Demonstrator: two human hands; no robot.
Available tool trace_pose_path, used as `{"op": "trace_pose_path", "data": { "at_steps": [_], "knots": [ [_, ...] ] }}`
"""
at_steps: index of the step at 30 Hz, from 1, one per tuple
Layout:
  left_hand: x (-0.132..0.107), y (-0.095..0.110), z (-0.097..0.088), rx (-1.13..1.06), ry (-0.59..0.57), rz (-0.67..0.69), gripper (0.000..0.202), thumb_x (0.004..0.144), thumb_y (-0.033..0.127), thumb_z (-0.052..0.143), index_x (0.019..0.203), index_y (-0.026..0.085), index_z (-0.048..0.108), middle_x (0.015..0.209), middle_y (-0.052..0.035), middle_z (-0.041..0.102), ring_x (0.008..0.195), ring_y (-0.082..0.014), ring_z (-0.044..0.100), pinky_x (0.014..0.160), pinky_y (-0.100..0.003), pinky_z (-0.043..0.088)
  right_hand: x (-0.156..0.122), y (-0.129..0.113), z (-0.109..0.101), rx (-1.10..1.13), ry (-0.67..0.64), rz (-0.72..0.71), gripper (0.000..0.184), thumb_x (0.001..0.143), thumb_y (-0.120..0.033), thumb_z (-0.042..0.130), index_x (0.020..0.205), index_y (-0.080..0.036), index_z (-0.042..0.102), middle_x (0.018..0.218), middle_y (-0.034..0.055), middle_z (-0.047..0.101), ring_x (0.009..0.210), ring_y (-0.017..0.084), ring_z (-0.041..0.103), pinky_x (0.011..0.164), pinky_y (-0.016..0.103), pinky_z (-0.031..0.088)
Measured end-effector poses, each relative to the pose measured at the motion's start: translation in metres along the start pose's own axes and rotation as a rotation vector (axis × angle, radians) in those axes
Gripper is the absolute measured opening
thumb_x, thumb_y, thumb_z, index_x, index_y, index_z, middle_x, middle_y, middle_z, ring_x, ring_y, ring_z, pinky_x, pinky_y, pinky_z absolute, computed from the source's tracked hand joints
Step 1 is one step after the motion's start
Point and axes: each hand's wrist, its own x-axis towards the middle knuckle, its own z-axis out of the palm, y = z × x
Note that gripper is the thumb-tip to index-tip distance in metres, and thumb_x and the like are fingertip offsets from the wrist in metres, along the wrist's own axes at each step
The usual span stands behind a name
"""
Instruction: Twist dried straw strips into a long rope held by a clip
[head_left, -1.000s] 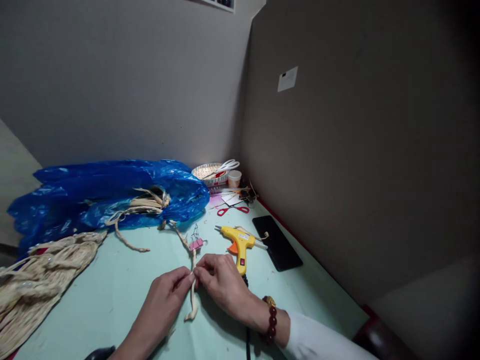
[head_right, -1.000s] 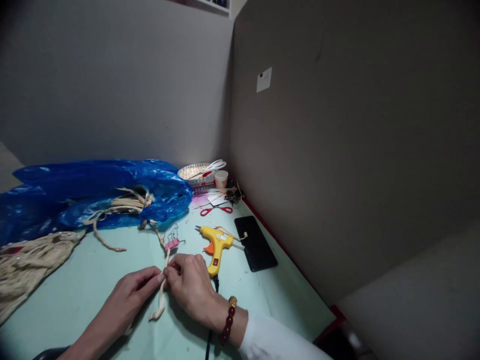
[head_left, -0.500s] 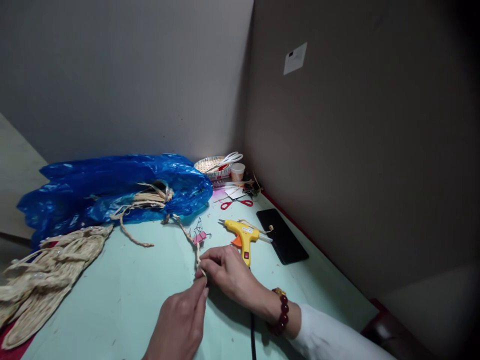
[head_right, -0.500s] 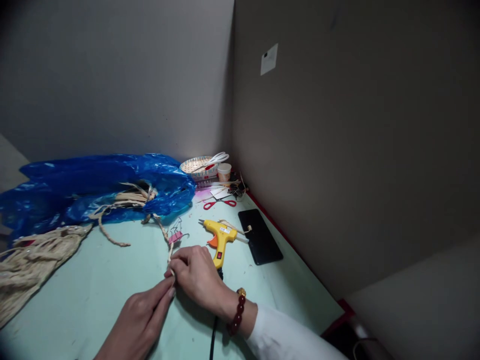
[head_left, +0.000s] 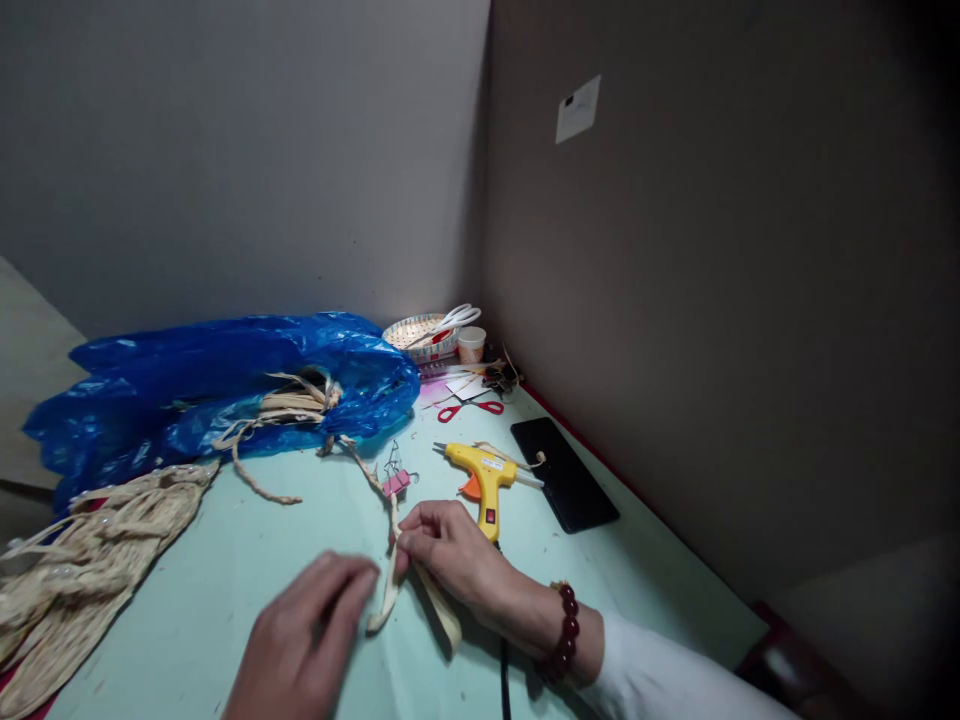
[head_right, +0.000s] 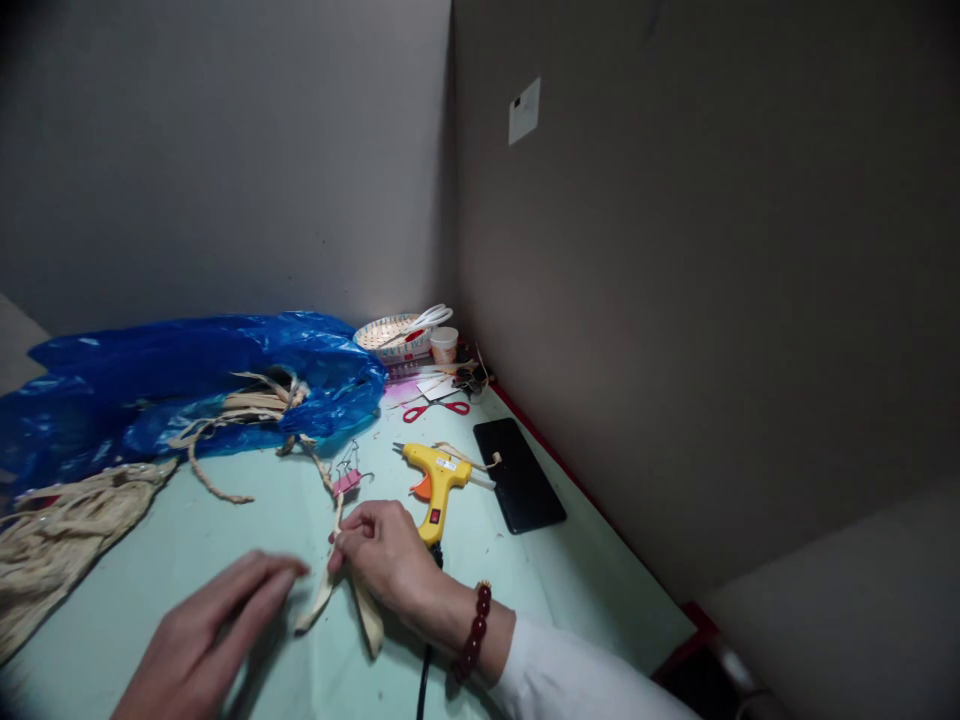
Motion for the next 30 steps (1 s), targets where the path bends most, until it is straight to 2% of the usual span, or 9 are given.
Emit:
{"op": "trace_pose_path", "data": {
  "at_steps": [2, 4, 8, 11, 14, 17, 20, 24, 30],
  "knots": [
    [0.028, 0.007, -0.008, -0.144, -0.107, -0.136, 0.030, 0.077, 0.048, 0.060, 0.094, 0.024, 0.067, 0.095, -0.0049, 0.067, 0.086, -0.0225, 0.060, 0.075, -0.028, 0.046, 0.000, 0.001, 0.001, 0.031, -0.003, -0.027, 0.009, 0.079, -0.017, 0.053, 0.072, -0.013, 0.057, 0.059, 0.0015, 0.063, 0.049, 0.008, 0.043, 0.050, 0.019, 0.030],
    [0.049, 0.007, -0.006, -0.354, -0.339, -0.167, 0.030, 0.076, 0.044, 0.062, 0.092, 0.018, 0.065, 0.082, -0.0035, 0.065, 0.077, -0.0184, 0.058, 0.071, -0.026, 0.046, 0.001, 0.003, 0.000, 0.031, -0.011, -0.064, 0.009, 0.080, -0.019, 0.053, 0.074, -0.013, 0.056, 0.056, 0.0005, 0.062, 0.051, 0.010, 0.049, 0.053, 0.019, 0.034],
    [0.060, 0.004, 0.008, -0.616, -0.491, -0.237, 0.028, 0.079, 0.043, 0.060, 0.082, 0.016, 0.057, 0.062, 0.0020, 0.055, 0.052, -0.0092, 0.049, 0.051, -0.020, 0.037, 0.003, 0.011, -0.003, -0.057, -0.017, -0.136, 0.011, 0.083, -0.021, 0.050, 0.081, -0.014, 0.058, 0.059, 0.0008, 0.063, 0.062, 0.014, 0.059, 0.061, 0.021, 0.040],
    [0.051, 0.007, 0.012, -0.671, -0.481, -0.330, 0.030, 0.077, 0.045, 0.062, 0.082, 0.017, 0.052, 0.058, 0.0039, 0.052, 0.041, -0.0053, 0.043, 0.042, -0.017, 0.028, 0.002, 0.013, -0.006, -0.175, 0.001, -0.146, 0.013, 0.085, -0.022, 0.049, 0.084, -0.015, 0.059, 0.068, 0.0022, 0.065, 0.067, 0.014, 0.060, 0.063, 0.022, 0.040],
    [0.045, 0.011, 0.011, -0.690, -0.465, -0.410, 0.033, 0.076, 0.047, 0.063, 0.085, 0.018, 0.050, 0.057, 0.0065, 0.049, 0.037, -0.0006, 0.023, 0.037, -0.015, 0.013, -0.003, 0.007, -0.007, -0.349, 0.014, -0.151, 0.012, 0.085, -0.020, 0.049, 0.084, -0.016, 0.061, 0.073, 0.0024, 0.065, 0.068, 0.014, 0.057, 0.061, 0.022, 0.037],
    [0.043, 0.011, 0.012, -0.638, -0.438, -0.450, 0.032, 0.076, 0.049, 0.060, 0.081, 0.020, 0.048, 0.054, 0.0093, 0.042, 0.038, -0.0015, 0.011, 0.035, -0.016, 0.007, -0.012, -0.004, -0.008, -0.576, 0.026, -0.202, 0.014, 0.088, -0.020, 0.046, 0.084, -0.017, 0.059, 0.071, 0.0017, 0.063, 0.066, 0.013, 0.052, 0.059, 0.022, 0.033],
    [0.042, 0.006, 0.014, -0.541, -0.366, -0.430, 0.031, 0.073, 0.048, 0.061, 0.071, 0.021, 0.046, 0.052, 0.0104, 0.034, 0.040, -0.0040, 0.019, 0.037, -0.017, 0.015, -0.020, -0.010, -0.008, -0.828, 0.033, -0.234, 0.022, 0.092, -0.026, 0.040, 0.077, -0.017, 0.054, 0.064, 0.0019, 0.056, 0.053, 0.011, 0.040, 0.052, 0.025, 0.024],
    [0.042, -0.005, 0.014, -0.337, -0.315, -0.267, 0.032, 0.074, 0.043, 0.059, 0.059, 0.019, 0.045, 0.057, 0.0054, 0.041, 0.054, -0.0102, 0.036, 0.049, -0.020, 0.031, -0.025, -0.010, -0.008, -1.037, 0.040, -0.309, 0.023, 0.093, -0.027, 0.039, 0.074, -0.018, 0.049, 0.057, 0.0000, 0.048, 0.046, 0.010, 0.028, 0.050, 0.029, 0.017],
    [0.042, -0.002, 0.014, -0.349, -0.296, -0.247, 0.036, 0.074, 0.046, 0.058, 0.057, 0.019, 0.044, 0.057, 0.0047, 0.041, 0.057, -0.0112, 0.037, 0.052, -0.021, 0.033, -0.029, -0.004, 0.003, -1.204, 0.025, -0.439, 0.016, 0.091, -0.021, 0.037, 0.082, -0.018, 0.050, 0.061, 0.0019, 0.055, 0.045, 0.013, 0.038, 0.049, 0.031, 0.017]
  ]
}}
